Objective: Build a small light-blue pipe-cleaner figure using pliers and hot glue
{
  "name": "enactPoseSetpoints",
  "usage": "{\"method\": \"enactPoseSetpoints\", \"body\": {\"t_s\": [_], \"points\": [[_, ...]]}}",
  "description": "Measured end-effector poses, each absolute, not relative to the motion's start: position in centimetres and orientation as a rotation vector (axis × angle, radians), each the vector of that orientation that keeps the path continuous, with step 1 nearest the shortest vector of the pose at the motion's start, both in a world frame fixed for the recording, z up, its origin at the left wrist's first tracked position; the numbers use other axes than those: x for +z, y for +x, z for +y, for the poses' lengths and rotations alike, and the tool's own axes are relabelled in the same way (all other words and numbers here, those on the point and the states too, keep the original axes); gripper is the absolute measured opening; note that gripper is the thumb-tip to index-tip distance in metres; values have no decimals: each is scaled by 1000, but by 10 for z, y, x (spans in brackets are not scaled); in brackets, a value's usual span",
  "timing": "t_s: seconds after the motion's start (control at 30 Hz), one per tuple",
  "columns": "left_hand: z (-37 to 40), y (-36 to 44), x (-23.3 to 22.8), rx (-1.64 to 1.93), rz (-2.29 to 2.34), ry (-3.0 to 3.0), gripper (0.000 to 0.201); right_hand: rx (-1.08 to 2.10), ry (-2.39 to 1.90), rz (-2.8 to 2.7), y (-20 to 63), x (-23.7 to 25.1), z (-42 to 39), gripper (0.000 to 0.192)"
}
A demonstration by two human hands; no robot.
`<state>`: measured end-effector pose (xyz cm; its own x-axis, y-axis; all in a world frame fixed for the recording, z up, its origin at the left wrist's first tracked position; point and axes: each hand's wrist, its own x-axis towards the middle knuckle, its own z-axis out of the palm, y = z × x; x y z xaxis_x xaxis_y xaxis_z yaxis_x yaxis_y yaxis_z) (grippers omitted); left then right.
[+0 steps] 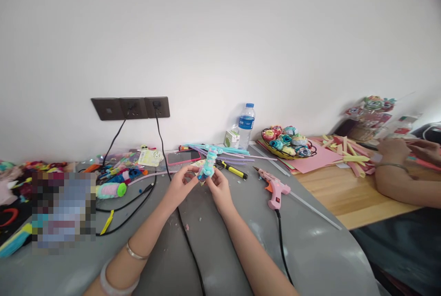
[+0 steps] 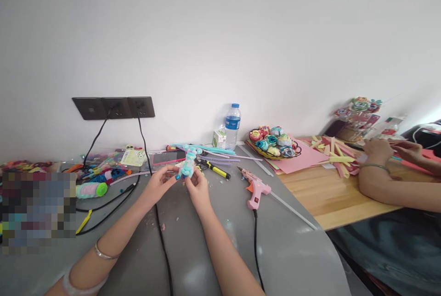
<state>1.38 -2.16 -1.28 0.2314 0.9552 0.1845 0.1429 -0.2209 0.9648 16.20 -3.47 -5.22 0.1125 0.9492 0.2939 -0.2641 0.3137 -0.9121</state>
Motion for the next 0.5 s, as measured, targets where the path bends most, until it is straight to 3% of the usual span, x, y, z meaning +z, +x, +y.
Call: {"method": "enactPoseSetpoints", "body": {"t_s": [0.5], "points": [[-22,8,-3,1309,919,1405,40,998,-877,-1241,160,-57,-36,28]]}}
